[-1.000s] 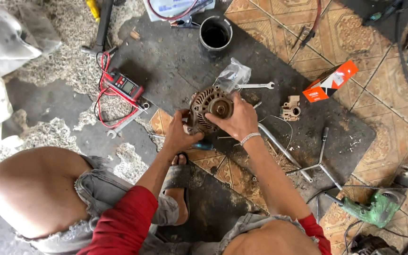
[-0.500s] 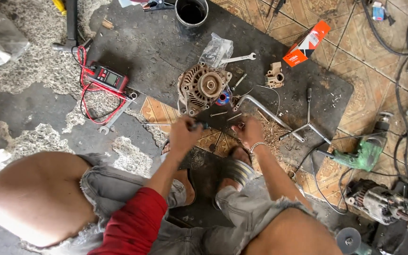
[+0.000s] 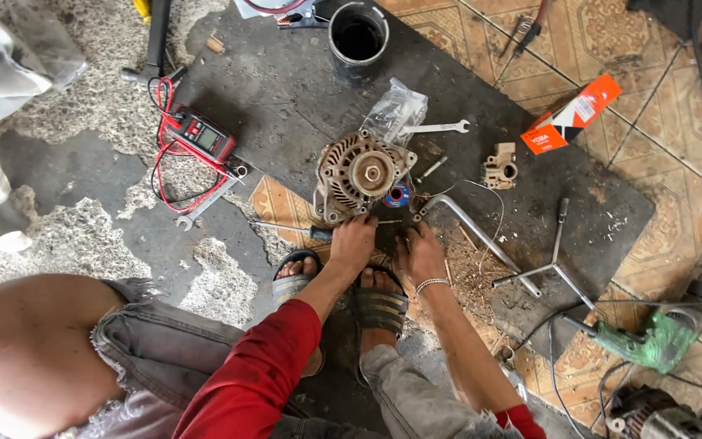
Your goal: The person disassembles and works on an alternator using a hammer, pliers, and wrenches while sitting on a workshop floor.
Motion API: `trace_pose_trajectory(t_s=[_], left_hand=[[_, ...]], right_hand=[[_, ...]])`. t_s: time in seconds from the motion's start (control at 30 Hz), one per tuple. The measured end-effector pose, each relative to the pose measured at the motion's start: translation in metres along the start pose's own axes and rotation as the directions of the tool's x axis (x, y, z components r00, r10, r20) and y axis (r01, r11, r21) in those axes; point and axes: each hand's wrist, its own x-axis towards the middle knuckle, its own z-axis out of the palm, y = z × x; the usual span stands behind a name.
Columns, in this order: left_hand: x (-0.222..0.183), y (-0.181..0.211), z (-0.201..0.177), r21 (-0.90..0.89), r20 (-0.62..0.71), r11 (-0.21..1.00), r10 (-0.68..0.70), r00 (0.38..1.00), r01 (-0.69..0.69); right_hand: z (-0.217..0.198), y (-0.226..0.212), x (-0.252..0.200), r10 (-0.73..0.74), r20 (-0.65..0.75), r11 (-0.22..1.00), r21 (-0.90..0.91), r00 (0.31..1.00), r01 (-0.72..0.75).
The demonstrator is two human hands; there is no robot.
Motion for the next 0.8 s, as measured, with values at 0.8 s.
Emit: trace_pose_trajectory(t_s=[0.8], left_hand=[[0.036, -0.049, -0.248, -0.547, -0.343, 0.829, -0.094, 0.935, -0.118]], right_hand=[[-0.105, -0.053, 0.086, 0.483, 0.181, -0.351, 0.937, 0.857, 0.0]])
